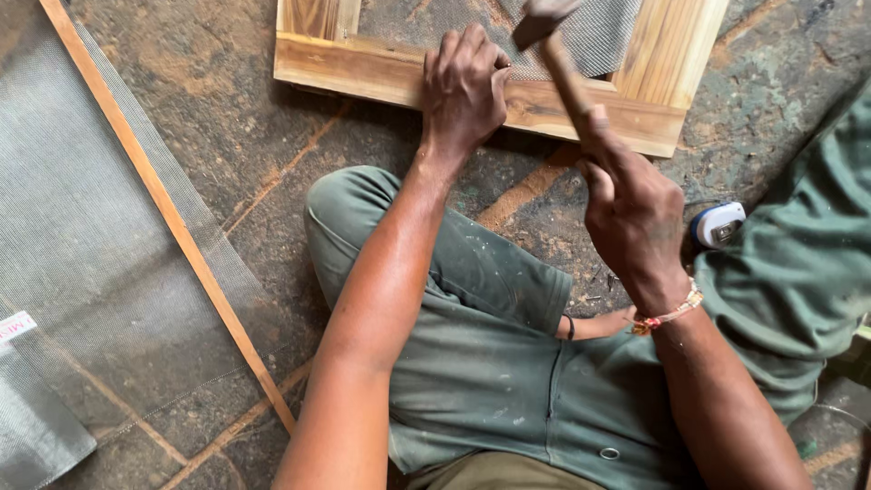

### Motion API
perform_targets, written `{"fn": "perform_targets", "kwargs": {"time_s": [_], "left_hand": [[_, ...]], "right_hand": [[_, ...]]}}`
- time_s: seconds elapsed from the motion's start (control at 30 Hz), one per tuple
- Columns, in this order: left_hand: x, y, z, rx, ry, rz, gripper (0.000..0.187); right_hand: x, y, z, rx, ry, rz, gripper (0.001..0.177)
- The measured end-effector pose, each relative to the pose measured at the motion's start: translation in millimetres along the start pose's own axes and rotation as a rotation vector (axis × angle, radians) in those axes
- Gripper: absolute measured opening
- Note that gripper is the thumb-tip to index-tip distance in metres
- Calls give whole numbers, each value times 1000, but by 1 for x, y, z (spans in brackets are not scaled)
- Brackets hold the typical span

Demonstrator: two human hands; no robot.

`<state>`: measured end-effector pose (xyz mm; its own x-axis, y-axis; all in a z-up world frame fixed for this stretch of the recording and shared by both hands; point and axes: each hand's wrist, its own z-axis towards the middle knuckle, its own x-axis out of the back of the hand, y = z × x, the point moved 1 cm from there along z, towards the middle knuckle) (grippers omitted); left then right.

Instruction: The person sits on the floor and secures a mesh screen to a wooden frame using a hammer and nails. They repeatedly position nails along the frame edges and hammer them in to attach the screen.

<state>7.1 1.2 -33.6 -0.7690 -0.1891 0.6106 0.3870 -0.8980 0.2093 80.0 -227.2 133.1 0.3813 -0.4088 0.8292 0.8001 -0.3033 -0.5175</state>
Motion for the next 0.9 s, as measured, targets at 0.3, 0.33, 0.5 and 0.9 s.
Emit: {"fn": "perform_targets", "kwargs": {"time_s": [0.3, 0.33, 0.5, 0.9], "left_hand": [[11, -7, 4, 377, -351, -294, 7], [11, -10, 9, 370, -329, -255, 9], [16, -10, 20, 457, -372, -277, 11], [13, -17, 22, 531, -419, -333, 8]], "right_hand": [[-6, 4, -16, -168, -137, -186, 58], [-6, 3, -14, -187, -146, -207, 57], [3, -5, -8, -49, 16, -86, 55], [3, -11, 9, -89, -77, -167, 58]]}}
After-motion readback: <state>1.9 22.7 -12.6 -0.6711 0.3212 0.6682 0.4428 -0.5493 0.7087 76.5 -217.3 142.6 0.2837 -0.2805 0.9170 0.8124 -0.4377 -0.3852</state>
